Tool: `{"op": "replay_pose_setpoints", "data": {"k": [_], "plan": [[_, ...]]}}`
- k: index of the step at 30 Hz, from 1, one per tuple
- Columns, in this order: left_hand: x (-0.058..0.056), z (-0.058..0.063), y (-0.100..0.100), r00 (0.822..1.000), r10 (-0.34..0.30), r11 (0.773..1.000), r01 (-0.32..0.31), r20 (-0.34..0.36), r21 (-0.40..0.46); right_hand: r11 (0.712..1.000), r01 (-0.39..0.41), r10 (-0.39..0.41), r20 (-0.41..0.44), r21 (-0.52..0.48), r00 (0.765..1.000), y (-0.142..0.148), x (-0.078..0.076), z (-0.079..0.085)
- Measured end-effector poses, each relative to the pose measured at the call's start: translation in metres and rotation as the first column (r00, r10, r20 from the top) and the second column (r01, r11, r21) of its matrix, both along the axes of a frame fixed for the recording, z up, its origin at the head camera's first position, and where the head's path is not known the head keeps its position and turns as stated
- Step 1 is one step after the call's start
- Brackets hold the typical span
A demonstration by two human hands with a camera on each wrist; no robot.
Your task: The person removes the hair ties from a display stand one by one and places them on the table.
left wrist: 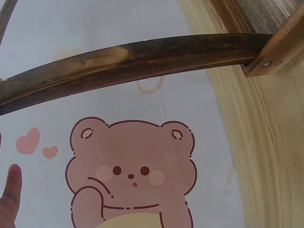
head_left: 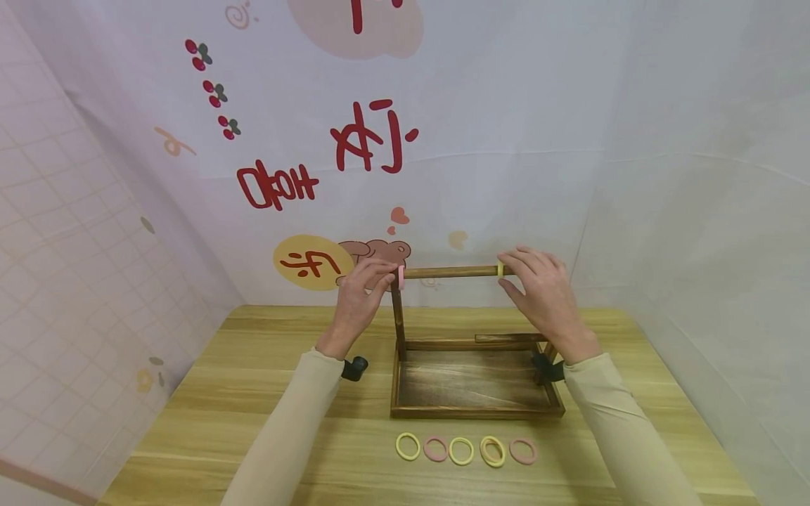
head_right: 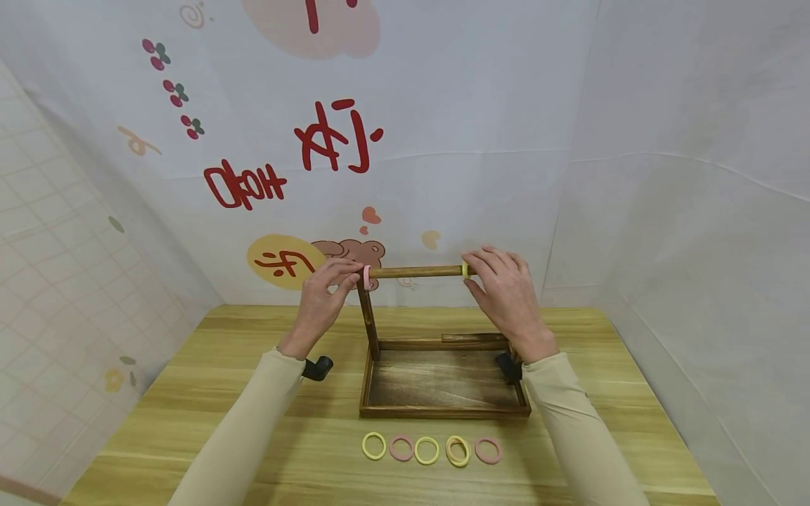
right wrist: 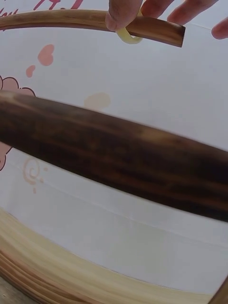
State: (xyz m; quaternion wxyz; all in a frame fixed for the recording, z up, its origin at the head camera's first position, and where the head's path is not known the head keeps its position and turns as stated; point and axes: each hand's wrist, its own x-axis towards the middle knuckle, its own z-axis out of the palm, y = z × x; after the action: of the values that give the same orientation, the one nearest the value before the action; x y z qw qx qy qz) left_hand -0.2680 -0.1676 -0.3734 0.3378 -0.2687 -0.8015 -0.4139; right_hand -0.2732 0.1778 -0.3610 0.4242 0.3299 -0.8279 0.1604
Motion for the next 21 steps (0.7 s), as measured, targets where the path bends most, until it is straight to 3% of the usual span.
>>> {"op": "replay_pose_setpoints", "data": {"k": [21], "plan": [[-0.0005,-0.0008,-0.0012,1.000,0.007,1.000,-0.007,-0.008,-0.011,1.000,0.010,-0.010,-0.017,0.002,1.000,0.0092,0.0008,-0.0007]]}}
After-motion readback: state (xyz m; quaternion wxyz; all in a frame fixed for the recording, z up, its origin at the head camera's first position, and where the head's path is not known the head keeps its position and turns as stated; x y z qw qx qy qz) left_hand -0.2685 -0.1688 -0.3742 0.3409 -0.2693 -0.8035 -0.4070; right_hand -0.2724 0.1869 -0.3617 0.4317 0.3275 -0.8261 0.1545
